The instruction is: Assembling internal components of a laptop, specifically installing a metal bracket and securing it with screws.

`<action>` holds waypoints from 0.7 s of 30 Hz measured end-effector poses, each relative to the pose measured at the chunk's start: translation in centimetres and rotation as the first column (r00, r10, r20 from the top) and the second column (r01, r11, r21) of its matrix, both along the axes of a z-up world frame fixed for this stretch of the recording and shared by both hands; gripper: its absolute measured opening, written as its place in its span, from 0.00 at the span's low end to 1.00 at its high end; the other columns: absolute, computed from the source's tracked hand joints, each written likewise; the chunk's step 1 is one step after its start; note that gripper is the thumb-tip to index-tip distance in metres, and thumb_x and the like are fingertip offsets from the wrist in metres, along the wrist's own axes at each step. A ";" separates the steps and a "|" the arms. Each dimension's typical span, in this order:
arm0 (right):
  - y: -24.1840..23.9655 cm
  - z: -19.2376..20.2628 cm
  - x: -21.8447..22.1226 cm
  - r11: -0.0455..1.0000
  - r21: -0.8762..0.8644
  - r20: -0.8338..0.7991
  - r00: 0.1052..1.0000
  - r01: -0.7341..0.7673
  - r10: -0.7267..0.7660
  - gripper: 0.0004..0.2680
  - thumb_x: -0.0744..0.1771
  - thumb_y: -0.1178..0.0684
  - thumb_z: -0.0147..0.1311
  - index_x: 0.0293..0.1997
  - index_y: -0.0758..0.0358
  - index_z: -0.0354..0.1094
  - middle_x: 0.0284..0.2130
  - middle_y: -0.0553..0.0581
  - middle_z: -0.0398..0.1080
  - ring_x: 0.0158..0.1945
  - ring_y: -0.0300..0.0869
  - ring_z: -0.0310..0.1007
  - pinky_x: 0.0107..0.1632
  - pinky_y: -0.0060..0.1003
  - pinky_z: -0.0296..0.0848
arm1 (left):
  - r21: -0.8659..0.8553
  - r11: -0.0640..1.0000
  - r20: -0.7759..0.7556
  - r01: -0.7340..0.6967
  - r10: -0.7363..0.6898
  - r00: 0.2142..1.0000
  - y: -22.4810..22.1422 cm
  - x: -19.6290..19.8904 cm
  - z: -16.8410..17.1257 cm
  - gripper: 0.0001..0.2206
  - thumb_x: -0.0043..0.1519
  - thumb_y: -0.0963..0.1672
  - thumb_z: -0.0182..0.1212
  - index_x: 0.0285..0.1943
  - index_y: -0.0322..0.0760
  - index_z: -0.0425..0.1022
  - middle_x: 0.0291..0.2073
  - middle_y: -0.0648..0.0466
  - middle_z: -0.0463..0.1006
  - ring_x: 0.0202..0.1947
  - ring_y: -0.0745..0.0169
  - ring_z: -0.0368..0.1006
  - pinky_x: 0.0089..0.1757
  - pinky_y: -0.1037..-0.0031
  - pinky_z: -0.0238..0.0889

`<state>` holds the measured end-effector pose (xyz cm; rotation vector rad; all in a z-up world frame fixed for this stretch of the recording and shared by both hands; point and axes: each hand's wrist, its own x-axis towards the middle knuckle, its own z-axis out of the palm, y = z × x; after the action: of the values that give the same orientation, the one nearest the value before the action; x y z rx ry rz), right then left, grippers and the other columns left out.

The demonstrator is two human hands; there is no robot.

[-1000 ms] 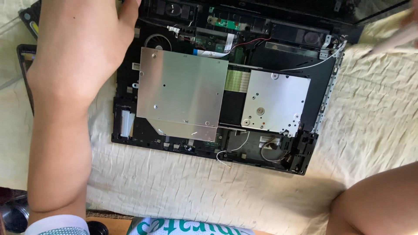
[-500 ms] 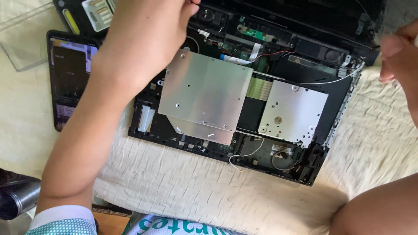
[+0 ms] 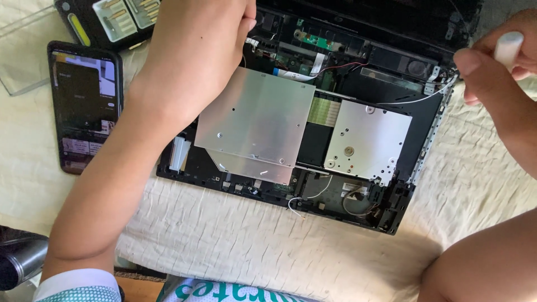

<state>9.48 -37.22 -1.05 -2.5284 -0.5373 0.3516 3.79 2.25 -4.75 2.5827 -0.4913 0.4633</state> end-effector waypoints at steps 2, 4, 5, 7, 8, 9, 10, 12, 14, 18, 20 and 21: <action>0.0 0.0 0.1 0.999 0.028 -0.013 1.000 -0.025 0.025 0.03 0.80 0.66 0.48 0.56 0.80 0.61 0.34 0.65 0.64 0.35 0.46 0.65 0.46 0.38 0.67 | 0.003 1.000 0.008 -0.004 0.004 1.000 -0.1 0.2 -0.3 0.05 0.64 0.31 0.63 0.38 0.27 0.75 0.28 0.46 0.77 0.22 0.51 0.70 0.32 0.64 0.67; 0.8 1.0 -0.4 0.997 0.056 -0.026 0.998 -0.048 0.049 0.03 0.80 0.66 0.48 0.58 0.79 0.60 0.35 0.65 0.63 0.34 0.46 0.65 0.48 0.38 0.65 | 0.006 1.000 0.015 -0.007 0.007 1.000 -0.1 0.2 -0.4 0.05 0.64 0.32 0.63 0.38 0.28 0.75 0.28 0.47 0.77 0.22 0.50 0.70 0.32 0.62 0.67; 1.7 1.9 -0.9 0.999 0.021 -0.021 0.999 -0.049 0.049 0.03 0.80 0.66 0.48 0.57 0.78 0.60 0.34 0.65 0.64 0.35 0.46 0.67 0.47 0.38 0.66 | 0.012 1.000 0.006 -0.004 0.004 1.000 -0.2 0.2 -0.3 0.06 0.64 0.31 0.63 0.38 0.27 0.75 0.28 0.46 0.77 0.21 0.50 0.70 0.32 0.62 0.67; 2.9 3.1 -1.6 0.999 -0.013 -0.015 0.999 -0.045 0.044 0.03 0.80 0.66 0.49 0.55 0.78 0.61 0.34 0.64 0.65 0.36 0.47 0.68 0.46 0.39 0.67 | 0.018 1.000 -0.002 0.003 -0.003 1.000 -0.1 0.2 -0.3 0.06 0.64 0.31 0.63 0.37 0.27 0.75 0.28 0.46 0.76 0.21 0.49 0.70 0.32 0.62 0.68; 3.2 3.4 -1.7 0.998 -0.007 -0.007 0.998 -0.069 0.069 0.03 0.79 0.67 0.50 0.55 0.79 0.60 0.34 0.66 0.65 0.36 0.48 0.69 0.47 0.40 0.69 | 0.026 1.000 -0.008 0.004 -0.004 1.000 -0.1 0.2 -0.3 0.05 0.63 0.31 0.63 0.38 0.27 0.75 0.29 0.45 0.77 0.23 0.48 0.71 0.34 0.61 0.68; 3.6 3.7 -1.8 0.996 0.000 0.001 0.996 -0.094 0.094 0.04 0.79 0.68 0.50 0.56 0.81 0.60 0.35 0.67 0.64 0.37 0.50 0.70 0.47 0.41 0.71 | 0.035 0.999 -0.015 0.006 -0.005 1.000 0.0 0.2 -0.3 0.05 0.62 0.31 0.63 0.38 0.27 0.75 0.30 0.44 0.77 0.25 0.47 0.72 0.35 0.60 0.69; 3.5 3.7 -1.7 0.996 0.000 0.001 0.996 -0.092 0.092 0.04 0.79 0.68 0.50 0.56 0.81 0.60 0.35 0.67 0.64 0.37 0.50 0.70 0.47 0.41 0.71 | 0.035 0.999 -0.015 0.007 -0.007 1.000 0.0 0.2 -0.1 0.05 0.62 0.31 0.63 0.38 0.27 0.75 0.30 0.44 0.77 0.25 0.47 0.72 0.35 0.60 0.69; 3.3 3.6 -1.6 0.992 0.006 0.022 0.992 -0.127 0.127 0.03 0.79 0.69 0.51 0.56 0.82 0.60 0.33 0.67 0.64 0.35 0.50 0.69 0.49 0.42 0.70 | 0.002 1.000 -0.058 0.004 -0.004 0.998 -0.1 0.3 0.2 0.04 0.66 0.32 0.64 0.43 0.26 0.74 0.33 0.45 0.78 0.25 0.51 0.75 0.34 0.62 0.71; 3.5 3.9 -1.6 0.990 -0.003 0.033 0.989 -0.141 0.141 0.03 0.79 0.69 0.51 0.55 0.83 0.61 0.34 0.68 0.64 0.35 0.50 0.69 0.47 0.42 0.71 | -0.006 1.000 -0.061 0.017 -0.017 0.998 0.1 0.3 0.1 0.05 0.66 0.32 0.64 0.45 0.26 0.74 0.34 0.45 0.78 0.26 0.51 0.74 0.34 0.62 0.69; 3.6 4.1 -1.4 0.973 -0.077 0.102 0.970 -0.215 0.223 0.04 0.79 0.68 0.55 0.55 0.83 0.65 0.33 0.69 0.68 0.35 0.52 0.74 0.47 0.45 0.75 | 0.026 1.000 -0.107 0.002 0.001 0.994 0.0 0.3 0.1 0.03 0.70 0.33 0.61 0.45 0.26 0.77 0.30 0.46 0.78 0.22 0.57 0.73 0.28 0.67 0.68; 4.3 4.6 -1.5 0.975 -0.082 0.101 0.971 -0.207 0.215 0.04 0.79 0.68 0.55 0.53 0.83 0.66 0.32 0.68 0.69 0.34 0.51 0.74 0.45 0.44 0.73 | 0.006 1.000 -0.088 0.018 -0.017 0.996 0.1 0.4 0.0 0.04 0.69 0.32 0.63 0.44 0.26 0.76 0.30 0.46 0.77 0.22 0.55 0.72 0.30 0.65 0.67; 4.7 4.8 -1.6 0.976 -0.088 0.099 0.973 -0.201 0.209 0.04 0.79 0.68 0.56 0.51 0.83 0.67 0.31 0.68 0.70 0.33 0.50 0.73 0.43 0.43 0.72 | -0.014 0.999 -0.071 0.032 -0.033 0.997 0.2 0.5 -0.1 0.05 0.68 0.32 0.64 0.44 0.26 0.75 0.30 0.46 0.77 0.23 0.53 0.71 0.31 0.63 0.67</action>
<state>7.87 -32.53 3.71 -2.5831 -0.8462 0.3177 4.24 2.44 -4.82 2.5654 -0.5026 0.3605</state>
